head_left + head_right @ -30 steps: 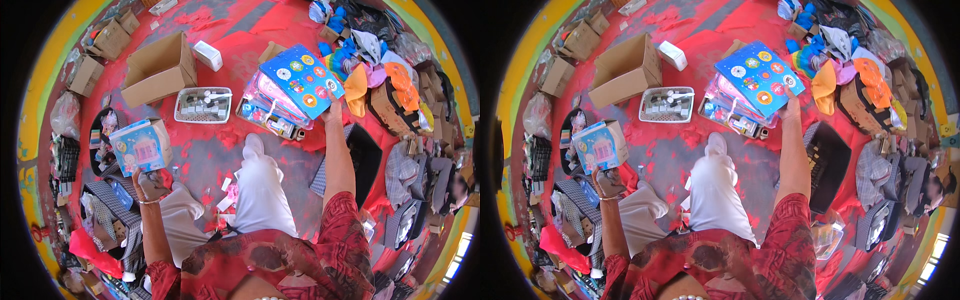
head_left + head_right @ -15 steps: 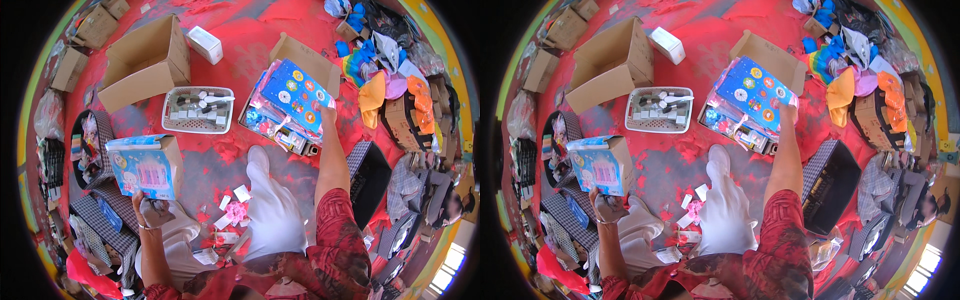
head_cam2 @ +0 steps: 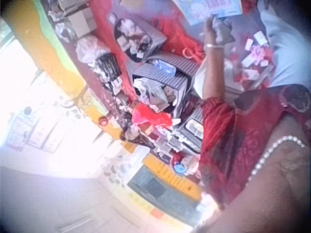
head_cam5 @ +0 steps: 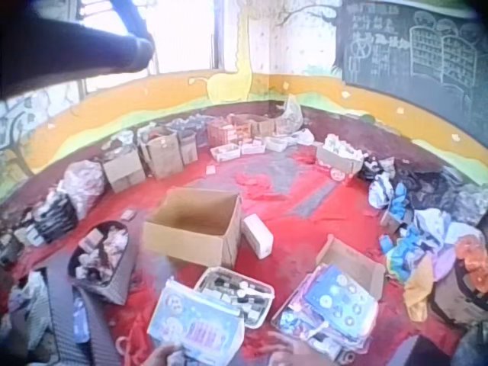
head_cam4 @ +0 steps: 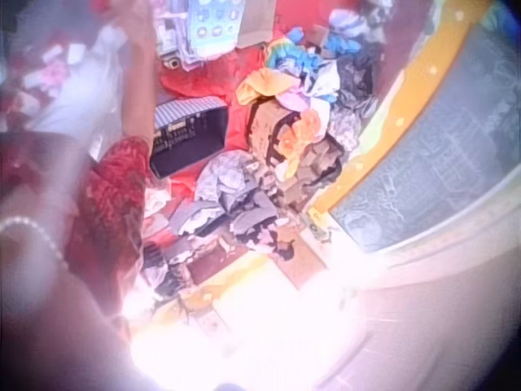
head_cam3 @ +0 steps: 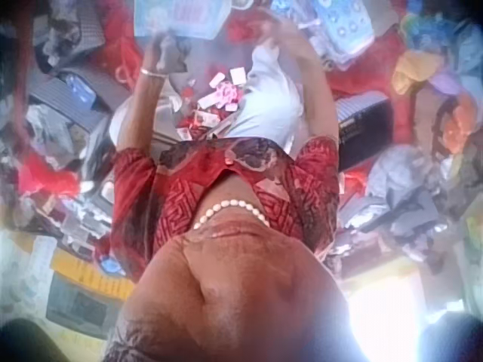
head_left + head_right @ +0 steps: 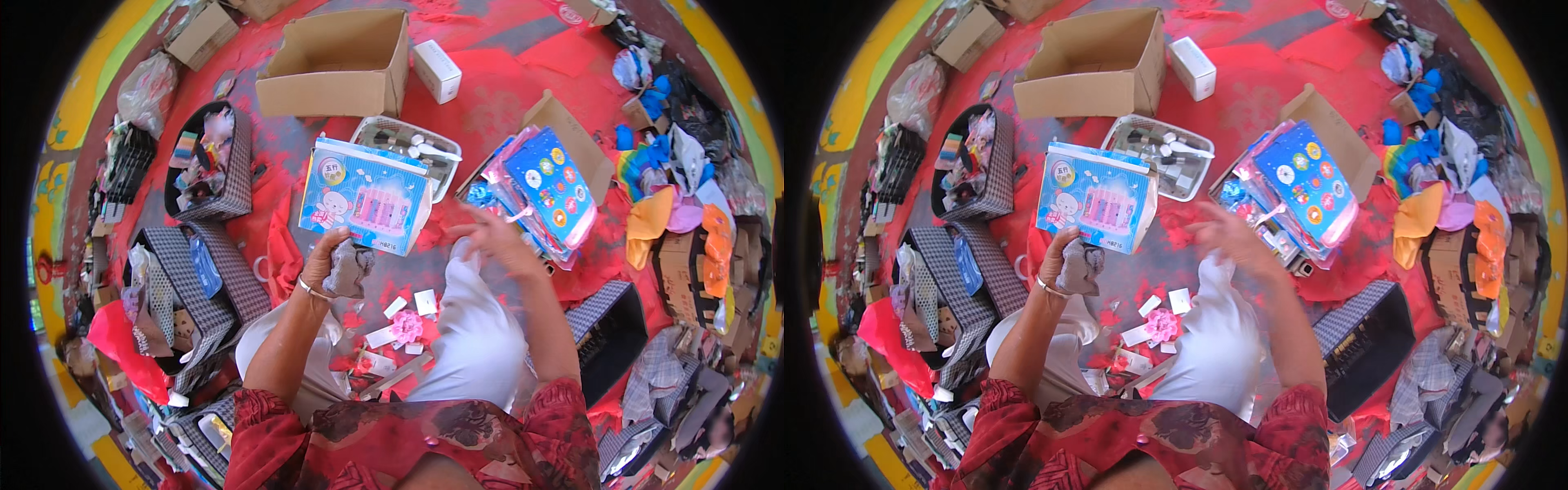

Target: The person sits on the floor and wipes several small items, including a pink flower, a small box, and a white cylindrical object, using a grey cloth. The person also briefly handles a blue box and a small white box before placing them aside.

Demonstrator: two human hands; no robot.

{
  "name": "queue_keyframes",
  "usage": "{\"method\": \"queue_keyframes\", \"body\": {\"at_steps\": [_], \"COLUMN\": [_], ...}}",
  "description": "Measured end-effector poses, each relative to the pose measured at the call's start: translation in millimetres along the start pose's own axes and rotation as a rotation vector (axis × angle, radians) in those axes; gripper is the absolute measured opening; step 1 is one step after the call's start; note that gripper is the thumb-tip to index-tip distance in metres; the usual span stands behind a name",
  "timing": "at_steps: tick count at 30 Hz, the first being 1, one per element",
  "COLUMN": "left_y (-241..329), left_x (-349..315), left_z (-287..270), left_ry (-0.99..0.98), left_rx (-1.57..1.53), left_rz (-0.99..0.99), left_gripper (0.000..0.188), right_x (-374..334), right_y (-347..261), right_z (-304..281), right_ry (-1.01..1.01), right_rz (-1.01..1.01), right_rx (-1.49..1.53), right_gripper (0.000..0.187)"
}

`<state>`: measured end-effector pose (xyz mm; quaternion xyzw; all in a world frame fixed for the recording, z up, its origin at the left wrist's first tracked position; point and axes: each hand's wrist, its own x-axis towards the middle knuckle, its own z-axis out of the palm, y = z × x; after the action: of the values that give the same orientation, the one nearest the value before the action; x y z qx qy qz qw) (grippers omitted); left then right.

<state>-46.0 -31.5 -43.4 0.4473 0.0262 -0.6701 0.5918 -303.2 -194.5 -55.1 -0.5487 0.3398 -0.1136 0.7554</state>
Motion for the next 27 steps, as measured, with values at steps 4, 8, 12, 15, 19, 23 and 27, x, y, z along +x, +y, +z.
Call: {"method": "queue_keyframes", "body": {"at_steps": [4, 8, 12, 15, 19, 23, 27], "left_y": [-6, -4, -2, -1, 0, 3, 3], "left_x": [-3, -4, -6, -8, -10, -10, -11], "left_z": [20, 24, 22, 24, 29, 28, 25], "left_ry": [-0.026, -0.137, -0.195, -0.222, -0.221, -0.291, -0.321], "left_rx": [0.053, 0.027, 0.033, 0.074, 0.037, 0.042, 0.062], "left_rz": [-0.032, -0.073, -0.027, 0.044, 0.070, 0.002, -0.042], "left_gripper": [0.042, 0.042, 0.052, 0.057, 0.068, 0.066, 0.066], "right_x": [15, 23, 24, 24, 26, 23, 27], "right_y": [-37, -41, -35, -31, -20, -6, 14], "right_z": [65, 72, 70, 67, 45, -17, -94], "right_ry": [-0.059, 0.086, 0.131, 0.157, 0.311, 0.479, 0.754], "right_rz": [-0.022, 0.066, 0.067, 0.046, -0.070, -0.061, -0.143], "right_rx": [-0.217, -0.059, 0.197, 0.302, 0.529, 0.635, 0.690], "right_gripper": [0.047, 0.040, 0.036, 0.036, 0.036, 0.031, 0.033]}}
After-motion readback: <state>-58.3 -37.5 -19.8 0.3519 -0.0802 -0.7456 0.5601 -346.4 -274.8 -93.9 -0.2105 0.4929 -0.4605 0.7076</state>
